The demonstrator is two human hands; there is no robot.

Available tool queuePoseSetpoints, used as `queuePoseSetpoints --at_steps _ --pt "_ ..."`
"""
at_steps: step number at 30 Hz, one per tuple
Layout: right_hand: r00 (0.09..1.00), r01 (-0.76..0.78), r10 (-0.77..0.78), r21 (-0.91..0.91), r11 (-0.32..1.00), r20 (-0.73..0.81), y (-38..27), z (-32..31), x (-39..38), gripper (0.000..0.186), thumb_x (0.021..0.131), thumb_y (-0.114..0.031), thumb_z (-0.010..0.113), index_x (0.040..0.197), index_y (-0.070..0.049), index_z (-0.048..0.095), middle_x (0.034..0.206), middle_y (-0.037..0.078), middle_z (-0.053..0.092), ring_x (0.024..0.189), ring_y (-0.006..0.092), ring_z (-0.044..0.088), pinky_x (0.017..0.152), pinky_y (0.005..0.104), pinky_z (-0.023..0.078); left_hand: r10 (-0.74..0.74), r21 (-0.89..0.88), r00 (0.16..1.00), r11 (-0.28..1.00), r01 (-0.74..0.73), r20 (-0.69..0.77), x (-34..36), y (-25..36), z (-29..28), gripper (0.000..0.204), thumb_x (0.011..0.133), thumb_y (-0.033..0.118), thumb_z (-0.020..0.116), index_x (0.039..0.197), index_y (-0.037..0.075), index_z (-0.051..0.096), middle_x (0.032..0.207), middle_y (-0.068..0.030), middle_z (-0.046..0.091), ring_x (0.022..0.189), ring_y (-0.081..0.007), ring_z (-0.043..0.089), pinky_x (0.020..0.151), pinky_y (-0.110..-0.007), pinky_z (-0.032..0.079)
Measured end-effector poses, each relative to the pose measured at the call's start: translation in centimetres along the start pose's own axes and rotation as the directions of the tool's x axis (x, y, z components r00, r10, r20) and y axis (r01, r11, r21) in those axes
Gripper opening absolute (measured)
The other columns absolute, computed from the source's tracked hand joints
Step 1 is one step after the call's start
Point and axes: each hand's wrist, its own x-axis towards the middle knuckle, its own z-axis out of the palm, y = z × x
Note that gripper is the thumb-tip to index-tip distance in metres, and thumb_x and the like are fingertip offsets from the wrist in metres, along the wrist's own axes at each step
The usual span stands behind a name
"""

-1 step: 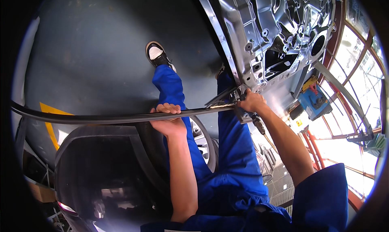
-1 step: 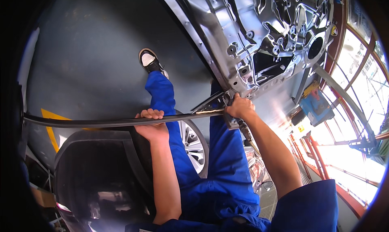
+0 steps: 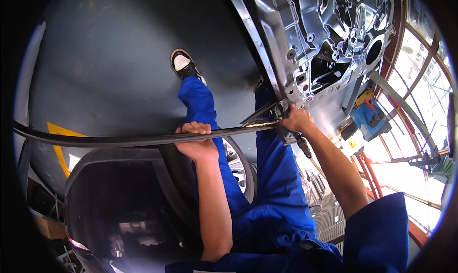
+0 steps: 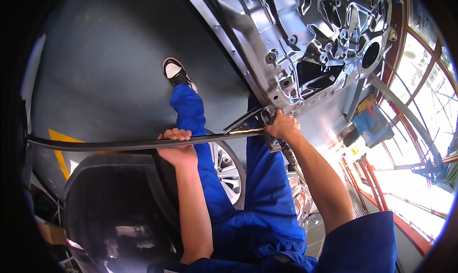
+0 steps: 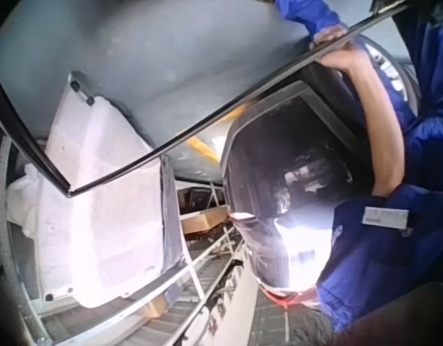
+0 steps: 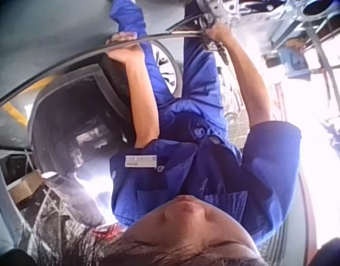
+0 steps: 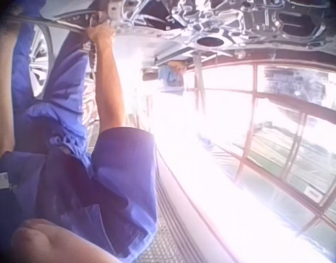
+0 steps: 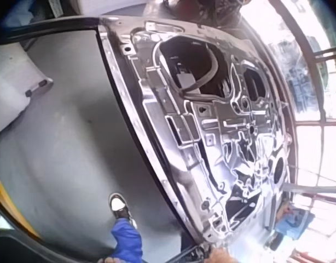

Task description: The person uses a pneumatic sander to smooth the surface of a car door and a door frame trim piece. They hold the parts with one hand while operating the sander with the other, moving systematically across the surfaces.

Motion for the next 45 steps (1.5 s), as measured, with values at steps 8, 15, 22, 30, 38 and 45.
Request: queuePoseSetpoints --at_steps 8,15,22,30,38,45 --pt "0.977 0.196 -0.211 0.28 0.94 0.025 -1.1 0.1 -0.9 0.086 0.075 -0.054 0.066 0.14 -0.001 0.046 0.134 0.024 0.056 0.122 0.0387 0.056 0.104 0.0434 0.043 -0.015 0.037 0.999 0.999 0.014 0.034 -0.3 0.2 -0.4 0.044 0.091 0.031 0.035 0.057 0.009 0.049 0.056 -0.0073 0.051 0.056 -0.021 0.048 0.065 -0.035 0.041" --pt "1.0 0.022 -0.021 0.085 0.996 -0.014 -1.1 -0.3 -1.2 0.087 0.073 -0.053 0.068 0.141 -0.003 0.044 0.135 0.023 0.056 0.126 0.0384 0.053 0.105 0.0432 0.043 -0.023 0.042 0.998 0.999 0.021 0.052 0.1 0.0 -0.6 0.044 0.091 0.031 0.034 0.056 0.01 0.051 0.056 -0.0069 0.052 0.055 -0.021 0.049 0.066 -0.036 0.041" --pt "0.975 0.197 -0.219 0.288 0.937 0.045 -1.2 -0.1 -0.1 0.089 0.07 -0.053 0.068 0.141 -0.003 0.046 0.132 0.025 0.057 0.125 0.0372 0.054 0.105 0.0411 0.042 -0.01 0.043 0.999 0.999 0.008 0.048 0.3 0.3 -0.8 0.045 0.092 0.031 0.034 0.057 0.009 0.052 0.056 -0.0076 0.053 0.056 -0.022 0.05 0.067 -0.036 0.042" --pt "0.989 0.146 -0.145 0.192 0.97 -0.019 0.6 0.6 1.1 0.088 0.07 -0.055 0.067 0.138 -0.002 0.047 0.128 0.026 0.06 0.124 0.0392 0.055 0.102 0.0425 0.045 -0.019 0.017 0.998 1.0 0.018 0.064 0.2 0.1 -0.9 0.044 0.091 0.03 0.035 0.057 0.009 0.053 0.056 -0.0079 0.052 0.056 -0.0222 0.051 0.067 -0.036 0.042" --pt "0.975 0.125 -0.119 0.022 0.992 -0.19 2.0 2.0 -1.0 0.072 0.075 -0.044 0.073 0.13 -0.004 0.047 0.121 0.032 0.057 0.107 0.0438 0.062 0.094 0.0484 0.051 -0.021 0.001 0.999 1.0 0.021 0.026 0.3 0.1 -0.4 0.047 0.093 0.034 0.034 0.059 0.007 0.053 0.055 -0.0082 0.052 0.053 -0.0221 0.051 0.061 -0.036 0.042" --pt "0.812 0.58 -0.539 0.4 0.709 -0.221 -0.9 0.8 -4.5 0.064 0.07 -0.042 0.071 0.121 -0.008 0.052 0.103 0.024 0.066 0.1 0.0428 0.063 0.089 0.0459 0.049 -0.02 0.106 0.983 0.994 0.0 0.183 0.7 1.1 -3.4 0.054 0.099 0.039 0.028 0.084 0.002 0.064 0.095 -0.0159 0.07 0.1 -0.0302 0.064 0.092 -0.037 0.047"
